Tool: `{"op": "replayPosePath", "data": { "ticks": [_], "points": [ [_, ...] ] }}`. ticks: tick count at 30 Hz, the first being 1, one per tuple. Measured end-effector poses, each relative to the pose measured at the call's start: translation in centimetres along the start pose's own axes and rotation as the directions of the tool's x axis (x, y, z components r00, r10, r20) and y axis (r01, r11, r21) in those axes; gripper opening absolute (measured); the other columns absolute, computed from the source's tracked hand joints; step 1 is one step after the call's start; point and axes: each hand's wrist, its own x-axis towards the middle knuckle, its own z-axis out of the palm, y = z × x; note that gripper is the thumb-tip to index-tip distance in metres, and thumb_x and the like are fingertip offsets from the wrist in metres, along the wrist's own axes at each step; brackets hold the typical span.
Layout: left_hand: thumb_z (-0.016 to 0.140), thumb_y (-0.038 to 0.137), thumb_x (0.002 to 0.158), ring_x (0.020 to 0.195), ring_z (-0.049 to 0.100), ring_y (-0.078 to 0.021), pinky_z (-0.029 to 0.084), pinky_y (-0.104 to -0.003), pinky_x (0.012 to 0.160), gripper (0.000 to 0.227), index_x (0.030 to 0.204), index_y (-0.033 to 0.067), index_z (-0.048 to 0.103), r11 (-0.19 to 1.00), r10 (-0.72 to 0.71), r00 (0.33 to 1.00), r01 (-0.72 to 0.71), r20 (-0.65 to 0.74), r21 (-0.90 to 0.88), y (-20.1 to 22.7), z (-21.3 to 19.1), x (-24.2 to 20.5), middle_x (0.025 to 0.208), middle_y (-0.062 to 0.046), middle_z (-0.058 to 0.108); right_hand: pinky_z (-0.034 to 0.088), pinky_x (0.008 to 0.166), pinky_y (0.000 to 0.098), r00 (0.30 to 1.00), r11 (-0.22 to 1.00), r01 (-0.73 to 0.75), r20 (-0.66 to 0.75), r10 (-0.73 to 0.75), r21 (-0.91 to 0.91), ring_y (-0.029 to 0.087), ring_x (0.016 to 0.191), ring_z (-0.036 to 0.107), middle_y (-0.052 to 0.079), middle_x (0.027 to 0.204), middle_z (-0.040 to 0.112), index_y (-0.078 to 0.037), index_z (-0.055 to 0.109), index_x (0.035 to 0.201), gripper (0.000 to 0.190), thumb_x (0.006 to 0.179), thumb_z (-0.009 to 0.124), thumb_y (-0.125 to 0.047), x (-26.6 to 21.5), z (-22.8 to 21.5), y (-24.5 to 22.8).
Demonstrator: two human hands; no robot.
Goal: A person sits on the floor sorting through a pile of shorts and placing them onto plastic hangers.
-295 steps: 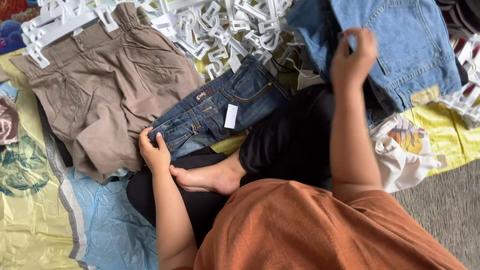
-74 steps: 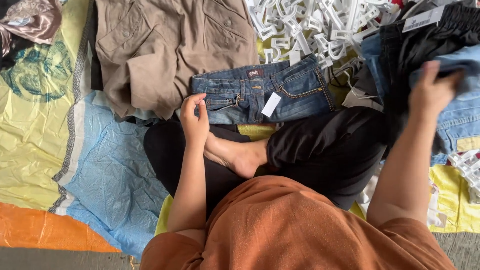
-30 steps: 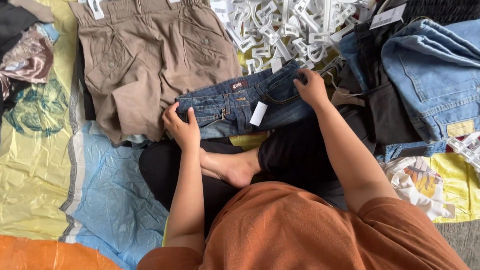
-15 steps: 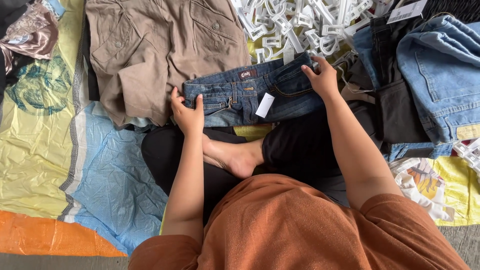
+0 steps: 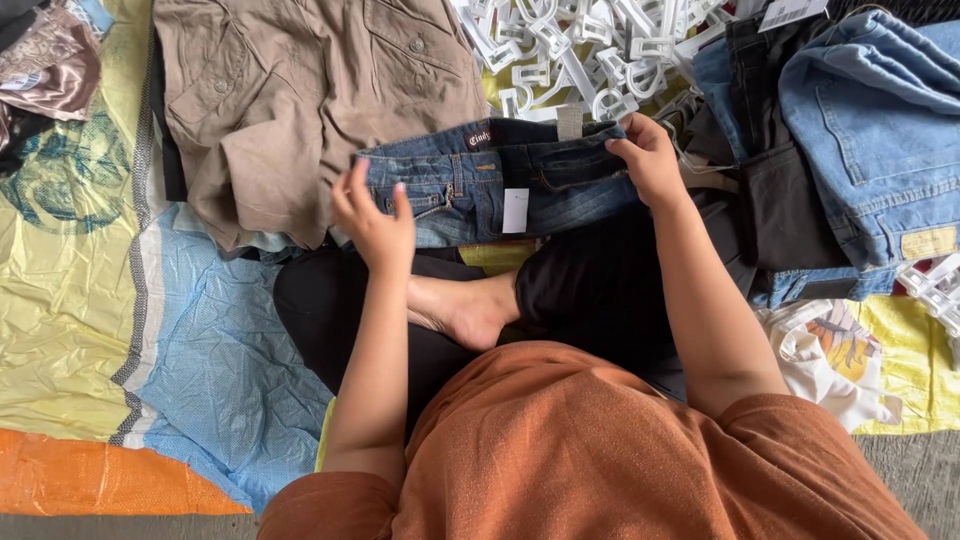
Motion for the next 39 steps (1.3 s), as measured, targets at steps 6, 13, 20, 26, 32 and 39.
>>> {"op": "replayPosePath", "data": {
  "ticks": [6, 13, 20, 26, 32, 39],
  "points": [
    [0.075, 0.011, 0.083, 0.085, 0.068, -0.0221, 0.053, -0.036, 0.081, 0.03, 0.112, 0.0167, 0.067, 0.839, 0.27, 0.924, -0.089, 0.269, -0.537, 9.6, 0.3, -3.0, 0.1, -0.001, 0.062, 0.035, 0.056, 0.0215, 0.981, 0.806, -0.104, 0.196, -0.014, 0.582, 0.011, 0.055, 0.044, 0.001, 0.061, 0.037, -0.008, 0.044, 0.081, 0.015, 0.081, 0.048, 0.006, -6.4, 0.2, -4.1],
    [0.071, 0.015, 0.09, 0.093, 0.067, -0.0228, 0.054, -0.039, 0.089, 0.038, 0.126, 0.0166, 0.06, 0.745, 0.484, 0.794, -0.153, 0.369, -0.649, 14.7, -0.3, -3.9, 0.112, -0.002, 0.058, 0.028, 0.049, 0.0235, 0.952, 0.582, -0.249, 0.307, -0.001, 0.774, 0.013, 0.053, 0.038, 0.002, 0.059, 0.036, -0.01, 0.034, 0.078, 0.016, 0.072, 0.047, -0.002, -10.7, 1.3, -6.5],
    [0.078, 0.01, 0.085, 0.09, 0.066, -0.0193, 0.052, -0.037, 0.091, 0.054, 0.134, 0.0198, 0.057, 0.653, 0.401, 0.812, 0.071, 0.425, -0.754, 16.5, -1.9, -3.8, 0.098, -0.002, 0.066, 0.03, 0.047, 0.0226, 0.95, 0.516, -0.246, 0.311, -0.042, 0.821, 0.013, 0.049, 0.038, 0.002, 0.056, 0.035, -0.009, 0.035, 0.077, 0.018, 0.07, 0.049, -0.002, -11.8, 2.2, -9.5],
    [0.074, 0.005, 0.083, 0.075, 0.063, -0.0188, 0.052, -0.032, 0.072, 0.02, 0.097, 0.0187, 0.075, 0.519, 0.518, 0.846, -0.193, 0.127, -0.833, 16.0, -1.1, -4.0, 0.085, 0.005, 0.064, 0.033, 0.048, 0.0239, 0.967, 0.663, -0.011, 0.176, -0.184, 0.749, 0.017, 0.055, 0.047, 0.009, 0.059, 0.042, -0.005, 0.038, 0.08, 0.018, 0.083, 0.054, 0.002, -11.7, 2.0, -8.1],
    [0.073, 0.01, 0.086, 0.075, 0.058, -0.0151, 0.047, -0.032, 0.068, 0.011, 0.079, 0.0181, 0.072, 0.506, 0.696, 0.68, -0.692, -0.23, -0.515, 15.6, -1.0, -5.8, 0.087, 0.005, 0.061, 0.037, 0.052, 0.0226, 0.964, 0.561, -0.023, 0.167, -0.207, 0.827, 0.015, 0.056, 0.048, 0.011, 0.059, 0.047, -0.008, 0.036, 0.082, 0.022, 0.087, 0.058, -0.006, -12.2, 3.6, -8.6],
    [0.071, 0.011, 0.089, 0.077, 0.058, -0.0152, 0.043, -0.03, 0.067, 0.007, 0.086, 0.0172, 0.073, 0.484, 0.688, 0.662, -0.724, -0.297, -0.492, 15.2, -2.1, -5.7, 0.093, 0.003, 0.062, 0.041, 0.055, 0.0223, 0.95, 0.441, -0.171, 0.266, -0.164, 0.881, 0.014, 0.057, 0.053, 0.006, 0.061, 0.052, -0.01, 0.036, 0.083, 0.021, 0.087, 0.057, -0.008, -13.0, 3.8, -9.3]
  ]
}}
